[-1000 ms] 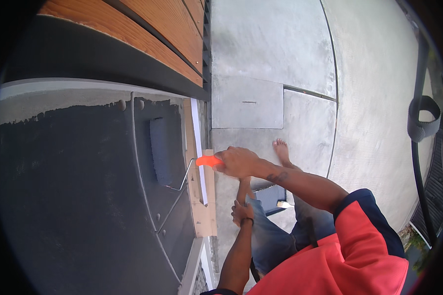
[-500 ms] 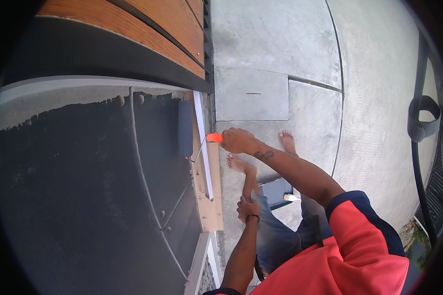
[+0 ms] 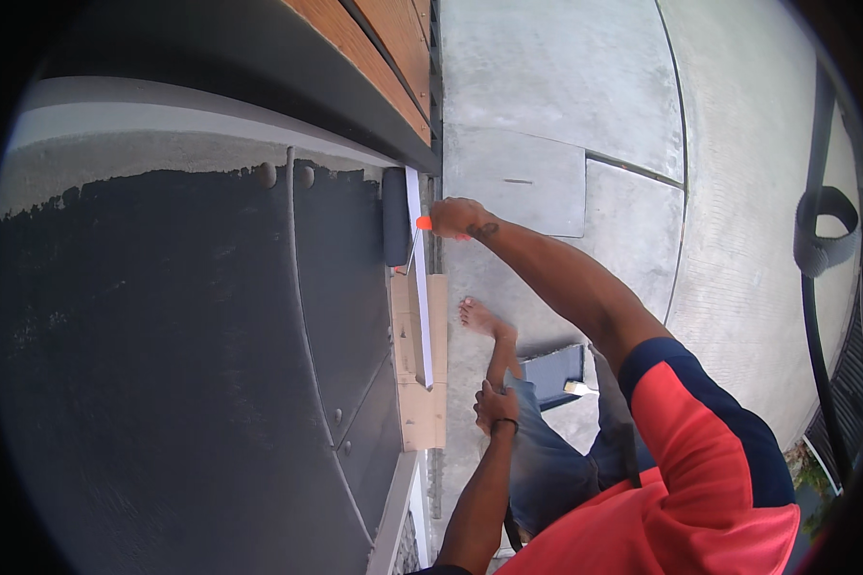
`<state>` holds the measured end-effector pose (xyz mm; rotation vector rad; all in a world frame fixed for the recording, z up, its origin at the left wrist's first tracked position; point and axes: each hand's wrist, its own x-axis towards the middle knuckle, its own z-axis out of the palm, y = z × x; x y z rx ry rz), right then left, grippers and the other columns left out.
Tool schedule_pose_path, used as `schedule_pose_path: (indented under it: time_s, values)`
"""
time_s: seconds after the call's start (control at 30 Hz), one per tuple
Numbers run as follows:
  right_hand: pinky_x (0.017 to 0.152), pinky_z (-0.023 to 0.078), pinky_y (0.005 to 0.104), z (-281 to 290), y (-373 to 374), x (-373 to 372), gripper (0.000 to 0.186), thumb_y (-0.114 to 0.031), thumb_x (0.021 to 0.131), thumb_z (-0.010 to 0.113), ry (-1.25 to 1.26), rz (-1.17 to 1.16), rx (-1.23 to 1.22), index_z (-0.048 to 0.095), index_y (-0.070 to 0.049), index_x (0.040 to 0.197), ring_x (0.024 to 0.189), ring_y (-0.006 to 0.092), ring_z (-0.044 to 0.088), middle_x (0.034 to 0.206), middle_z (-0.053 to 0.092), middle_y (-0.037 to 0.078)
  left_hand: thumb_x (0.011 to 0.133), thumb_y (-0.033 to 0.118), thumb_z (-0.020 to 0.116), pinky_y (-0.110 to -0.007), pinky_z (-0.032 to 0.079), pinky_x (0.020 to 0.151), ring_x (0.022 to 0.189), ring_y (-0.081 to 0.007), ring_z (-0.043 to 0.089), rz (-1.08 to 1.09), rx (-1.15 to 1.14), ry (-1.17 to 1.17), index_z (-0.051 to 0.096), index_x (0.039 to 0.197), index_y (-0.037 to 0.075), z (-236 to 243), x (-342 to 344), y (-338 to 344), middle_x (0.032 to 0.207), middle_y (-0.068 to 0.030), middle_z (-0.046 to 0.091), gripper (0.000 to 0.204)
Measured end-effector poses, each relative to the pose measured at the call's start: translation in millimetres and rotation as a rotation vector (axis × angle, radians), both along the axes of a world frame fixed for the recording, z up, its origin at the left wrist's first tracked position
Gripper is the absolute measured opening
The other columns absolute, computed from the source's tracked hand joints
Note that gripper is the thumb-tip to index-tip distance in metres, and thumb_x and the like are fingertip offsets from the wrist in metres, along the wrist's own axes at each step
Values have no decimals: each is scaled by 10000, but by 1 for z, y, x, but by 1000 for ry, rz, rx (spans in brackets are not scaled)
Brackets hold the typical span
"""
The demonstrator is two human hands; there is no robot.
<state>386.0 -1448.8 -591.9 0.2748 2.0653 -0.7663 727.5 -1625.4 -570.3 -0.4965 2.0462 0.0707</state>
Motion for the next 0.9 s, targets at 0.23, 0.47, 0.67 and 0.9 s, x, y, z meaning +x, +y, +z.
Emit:
schedule_pose_path:
  time_s: [0.23,0.47,0.67,0.9]
  values:
    - [660,572,423,1,-2,5,200,-52,765,578,136,133,25,714,-21,908,801,300,729,850,730,144,850,379,554,-549,496,922,1177,-349,560,-8,13,-7,493,1358,166,5,-7,0,1293,-132,559,554]
    - [771,564,445,5,2,15,239,-86,792,573,233,135,12,701,-37,988,960,309,702,992,718,160,842,384,560,-547,492,926,1165,-350,563,-2,6,-12,505,1346,152,2,-11,1,1273,-131,562,557]
    - [784,559,461,14,4,21,227,-100,820,557,331,154,21,694,-36,989,979,317,694,1024,712,155,835,387,572,-551,492,918,1165,-351,561,-5,8,18,517,1326,152,0,-6,1,1265,-128,562,547]
    - [796,559,454,35,11,26,244,-126,844,558,268,144,31,680,-26,1031,980,309,694,1017,712,145,840,399,579,-540,502,913,1166,-350,560,8,20,-13,507,1343,154,3,-8,4,1275,-131,554,564]
